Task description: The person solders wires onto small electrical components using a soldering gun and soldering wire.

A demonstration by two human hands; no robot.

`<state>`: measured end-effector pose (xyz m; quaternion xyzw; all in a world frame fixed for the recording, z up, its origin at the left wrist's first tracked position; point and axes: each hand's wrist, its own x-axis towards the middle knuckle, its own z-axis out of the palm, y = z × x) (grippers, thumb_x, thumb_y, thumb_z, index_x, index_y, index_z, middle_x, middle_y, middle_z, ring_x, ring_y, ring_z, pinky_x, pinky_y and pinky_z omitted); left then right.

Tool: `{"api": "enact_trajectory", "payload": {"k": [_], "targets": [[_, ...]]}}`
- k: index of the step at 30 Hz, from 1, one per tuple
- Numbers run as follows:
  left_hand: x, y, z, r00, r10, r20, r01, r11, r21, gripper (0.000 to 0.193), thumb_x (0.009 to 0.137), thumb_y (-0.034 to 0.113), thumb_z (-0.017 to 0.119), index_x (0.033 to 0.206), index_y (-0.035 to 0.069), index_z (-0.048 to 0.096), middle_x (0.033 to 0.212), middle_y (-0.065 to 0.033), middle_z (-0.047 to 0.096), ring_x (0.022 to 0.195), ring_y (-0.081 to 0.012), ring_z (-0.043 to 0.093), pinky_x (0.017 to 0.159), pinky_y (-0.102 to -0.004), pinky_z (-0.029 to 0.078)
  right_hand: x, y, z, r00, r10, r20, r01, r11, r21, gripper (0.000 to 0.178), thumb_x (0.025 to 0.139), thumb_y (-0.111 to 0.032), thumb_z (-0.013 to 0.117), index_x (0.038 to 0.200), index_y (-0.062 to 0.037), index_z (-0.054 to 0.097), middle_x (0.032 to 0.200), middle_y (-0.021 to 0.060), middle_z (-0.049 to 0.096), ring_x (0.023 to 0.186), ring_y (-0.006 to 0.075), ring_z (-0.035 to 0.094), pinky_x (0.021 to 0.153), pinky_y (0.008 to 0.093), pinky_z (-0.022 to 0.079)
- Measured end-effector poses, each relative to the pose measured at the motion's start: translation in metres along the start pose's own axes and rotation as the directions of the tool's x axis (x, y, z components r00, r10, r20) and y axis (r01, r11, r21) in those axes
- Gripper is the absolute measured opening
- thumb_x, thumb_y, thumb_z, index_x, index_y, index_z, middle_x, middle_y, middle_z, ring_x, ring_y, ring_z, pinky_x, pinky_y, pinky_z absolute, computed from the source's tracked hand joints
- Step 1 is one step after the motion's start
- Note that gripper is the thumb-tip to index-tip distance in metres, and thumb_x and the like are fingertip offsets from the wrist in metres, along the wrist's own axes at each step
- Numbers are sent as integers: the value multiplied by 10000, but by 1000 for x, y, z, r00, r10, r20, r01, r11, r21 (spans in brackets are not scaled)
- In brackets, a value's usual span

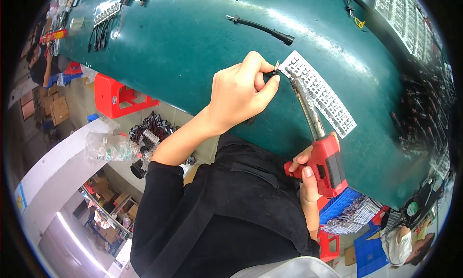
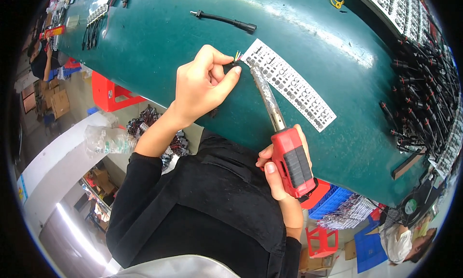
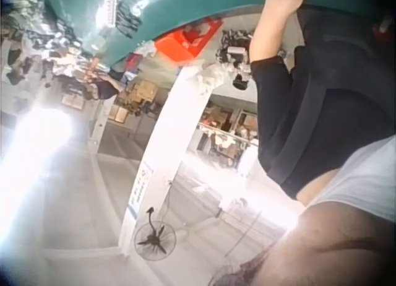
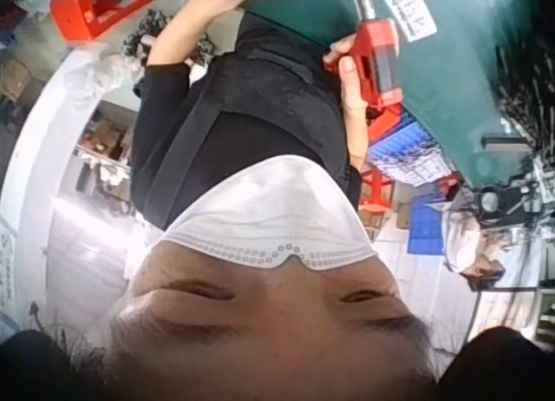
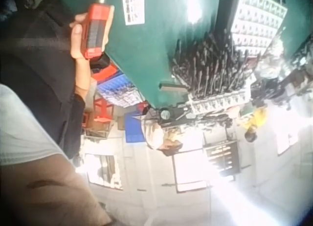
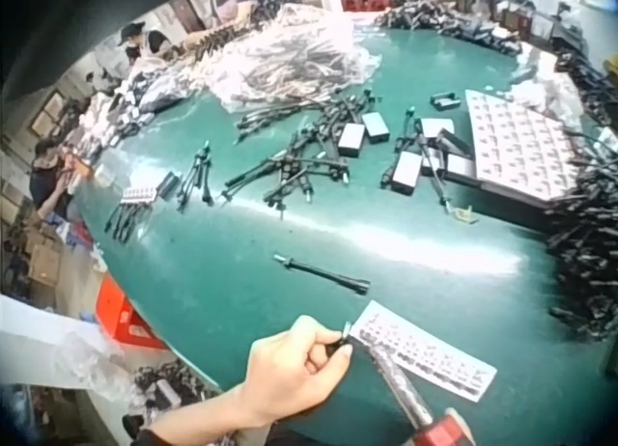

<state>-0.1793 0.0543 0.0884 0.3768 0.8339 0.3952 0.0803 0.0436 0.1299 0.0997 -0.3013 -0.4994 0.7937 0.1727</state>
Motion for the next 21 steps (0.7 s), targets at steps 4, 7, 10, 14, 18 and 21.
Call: {"api": "enact_trajectory", "payload": {"k": [4, 7, 10, 14, 18, 21], "targets": [[2, 3, 0, 1000, 5, -3, -5, 1000, 22, 182, 736, 106, 710, 781, 69, 538, 510, 3, 497, 451, -162, 549, 426, -284, 417, -1, -3, 2, 998, 62, -30, -60, 997, 41, 748, 829, -107, 614, 1420, 31, 177, 826, 111, 599, 657, 173, 597, 624, 291, 519], [2, 4, 0, 1000, 21, -2, -21, 999, 29, 183, 734, 103, 707, 783, 70, 534, 507, 1, 499, 457, -166, 558, 425, -290, 420, -1, -3, -1, 998, 65, -5, -65, 998, -8, 747, 829, -95, 610, 1422, 29, 172, 825, 109, 599, 651, 169, 593, 623, 287, 518], [2, 2, 2, 997, 76, -25, -76, 997, 18, 187, 738, 57, 733, 808, 32, 561, 495, 2, 487, 417, -68, 469, 414, -215, 372, -1, -2, -1, 998, 61, -13, -61, 998, -8, 732, 829, -84, 603, 1421, 26, 186, 824, 110, 599, 652, 164, 592, 621, 283, 515], [3, 2, 3, 995, 97, -27, -96, 995, 35, 186, 734, 56, 731, 802, 33, 559, 492, -1, 484, 414, -80, 474, 416, -222, 378, 0, -4, 2, 999, 24, -41, -23, 1000, 11, 714, 829, -78, 598, 1416, 29, 204, 821, 112, 599, 655, 161, 592, 622, 282, 516], [3, 1, 3, 993, 118, -33, -115, 991, 60, 186, 726, 49, 728, 793, 34, 556, 486, -1, 481, 409, -93, 478, 415, -230, 379, 0, -8, 5, 997, 70, -37, -72, 997, -29, 706, 828, -79, 599, 1412, 27, 216, 820, 115, 600, 660, 162, 593, 626, 292, 522], [3, 2, 3, 992, 125, -30, -123, 990, 64, 186, 722, 44, 726, 790, 35, 554, 485, 0, 480, 407, -96, 478, 413, -232, 378, 2, -3, 6, 999, 4, -49, -4, 1000, -7, 722, 828, -87, 605, 1416, 20, 201, 816, 113, 598, 662, 166, 595, 627, 300, 525]]}}
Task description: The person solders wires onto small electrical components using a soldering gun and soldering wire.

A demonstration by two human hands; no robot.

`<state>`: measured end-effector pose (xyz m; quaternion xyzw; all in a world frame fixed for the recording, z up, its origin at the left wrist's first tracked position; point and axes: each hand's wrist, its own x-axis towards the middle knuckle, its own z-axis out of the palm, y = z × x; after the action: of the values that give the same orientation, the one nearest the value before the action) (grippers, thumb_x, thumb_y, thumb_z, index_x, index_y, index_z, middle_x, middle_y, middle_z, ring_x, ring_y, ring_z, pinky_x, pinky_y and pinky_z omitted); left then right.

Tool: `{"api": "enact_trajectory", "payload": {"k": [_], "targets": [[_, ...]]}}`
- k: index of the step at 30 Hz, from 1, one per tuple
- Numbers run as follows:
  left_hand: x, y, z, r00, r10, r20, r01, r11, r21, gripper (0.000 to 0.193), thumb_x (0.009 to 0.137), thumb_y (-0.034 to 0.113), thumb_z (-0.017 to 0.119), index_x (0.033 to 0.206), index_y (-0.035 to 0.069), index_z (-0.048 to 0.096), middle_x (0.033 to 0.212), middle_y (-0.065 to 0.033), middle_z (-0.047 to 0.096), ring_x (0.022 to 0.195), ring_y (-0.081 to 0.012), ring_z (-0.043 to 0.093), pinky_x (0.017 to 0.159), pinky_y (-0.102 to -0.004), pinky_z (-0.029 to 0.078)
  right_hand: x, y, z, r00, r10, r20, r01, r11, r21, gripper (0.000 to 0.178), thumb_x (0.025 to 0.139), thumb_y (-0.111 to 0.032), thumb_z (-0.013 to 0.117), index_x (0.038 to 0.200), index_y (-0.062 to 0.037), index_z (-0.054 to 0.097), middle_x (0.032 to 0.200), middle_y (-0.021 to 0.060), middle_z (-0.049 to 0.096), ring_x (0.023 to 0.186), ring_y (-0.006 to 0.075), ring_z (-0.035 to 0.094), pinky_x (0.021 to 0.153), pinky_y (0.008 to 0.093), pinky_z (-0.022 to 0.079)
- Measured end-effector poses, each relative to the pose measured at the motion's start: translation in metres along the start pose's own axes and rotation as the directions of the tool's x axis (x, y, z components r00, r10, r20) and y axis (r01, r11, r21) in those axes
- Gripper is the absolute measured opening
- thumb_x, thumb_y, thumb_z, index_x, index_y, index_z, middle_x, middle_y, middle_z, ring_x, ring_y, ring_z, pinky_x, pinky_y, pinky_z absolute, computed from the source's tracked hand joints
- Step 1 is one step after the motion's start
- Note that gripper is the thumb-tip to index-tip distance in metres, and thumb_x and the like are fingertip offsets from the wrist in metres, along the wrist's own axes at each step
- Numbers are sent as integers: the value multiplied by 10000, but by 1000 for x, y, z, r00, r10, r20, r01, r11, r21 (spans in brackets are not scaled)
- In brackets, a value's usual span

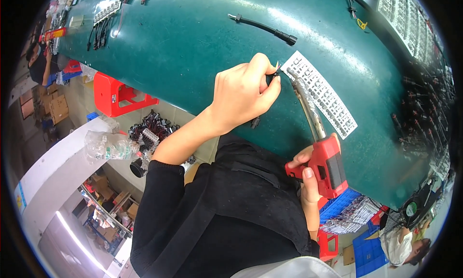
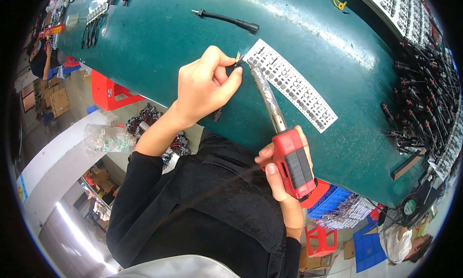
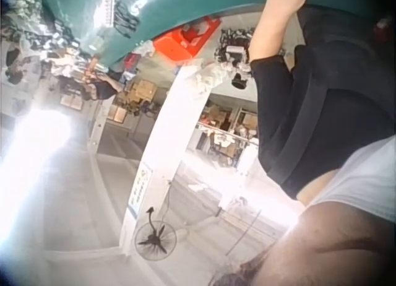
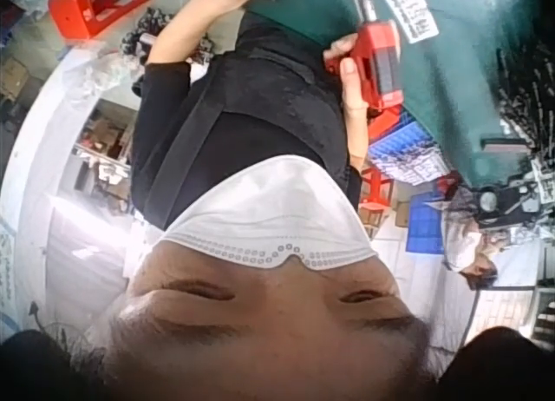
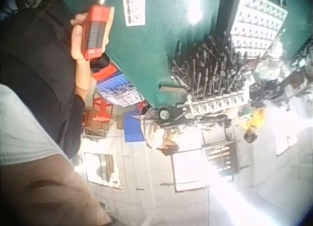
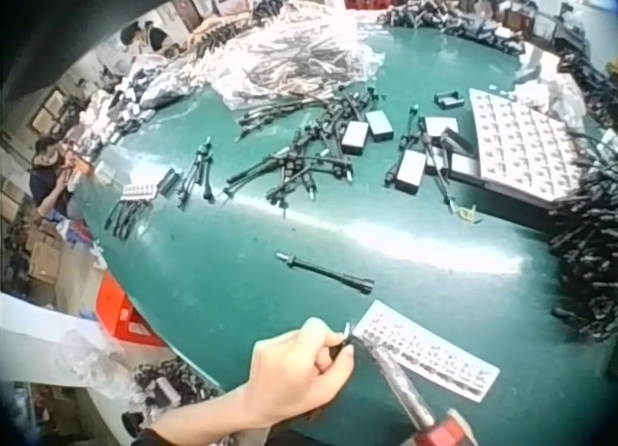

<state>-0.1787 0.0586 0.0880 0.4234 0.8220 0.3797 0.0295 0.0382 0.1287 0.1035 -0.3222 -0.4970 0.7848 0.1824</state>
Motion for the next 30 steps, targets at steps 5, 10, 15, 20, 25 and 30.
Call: {"api": "enact_trajectory", "payload": {"k": [5, 10, 15, 20, 25, 30], "targets": [[0, 0, 0, 1000, -1, 2, 1, 1000, -2, 184, 720, 37, 724, 786, 36, 552, 484, 0, 479, 405, -97, 476, 414, -233, 377, -1, -4, 4, 999, 2, -53, 2, 997, 81, 748, 827, -104, 617, 1420, 15, 178, 807, 107, 596, 664, 171, 597, 629, 306, 527], [-1, 0, 1, 1000, 2, 0, -2, 1000, -4, 182, 719, 32, 721, 786, 35, 552, 486, -1, 479, 407, -101, 481, 414, -236, 377, -4, -2, -1, 998, 66, -19, -66, 998, -5, 749, 824, -107, 620, 1423, 18, 189, 805, 105, 596, 663, 165, 594, 613, 284, 520], [-1, 0, 2, 1000, 0, 0, 0, 1000, -6, 180, 717, 27, 720, 786, 35, 553, 485, -2, 476, 408, -104, 483, 416, -239, 378, -4, -9, 6, 992, 99, -81, -106, 991, -78, 742, 786, -162, 603, 1381, 70, 226, 834, 122, 549, 618, 159, 541, 535, 279, 484], [-3, -1, 3, 1000, 1, -3, -1, 1000, -9, 174, 716, 20, 714, 783, 33, 554, 483, -3, 471, 409, -105, 483, 419, -238, 378, 4, -15, 4, 987, -95, -133, 110, 988, 111, 827, 786, -198, 642, 1401, 57, 152, 836, 116, 559, 751, 228, 583, 733, 369, 526], [-9, -3, 3, 999, -41, 4, 41, 999, 24, 183, 722, 75, 693, 792, 72, 524, 495, 0, 484, 444, -171, 548, 415, -299, 407, 24, -8, -18, 965, -253, -68, 259, 883, 392, 728, 772, -199, 568, 1383, 42, 254, 873, 96, 536, 794, 184, 511, 1059, 470, 323], [-11, -3, 1, 996, -76, 42, 76, 997, 4, 181, 734, 66, 697, 814, 66, 536, 525, -7, 501, 473, -171, 554, 437, -299, 418, 35, 1, -25, 964, -215, -156, 262, 679, 686, 684, 785, -176, 577, 1370, 17, 280, 860, 53, 506, 793, 171, 496, 1160, 490, 108]]}}
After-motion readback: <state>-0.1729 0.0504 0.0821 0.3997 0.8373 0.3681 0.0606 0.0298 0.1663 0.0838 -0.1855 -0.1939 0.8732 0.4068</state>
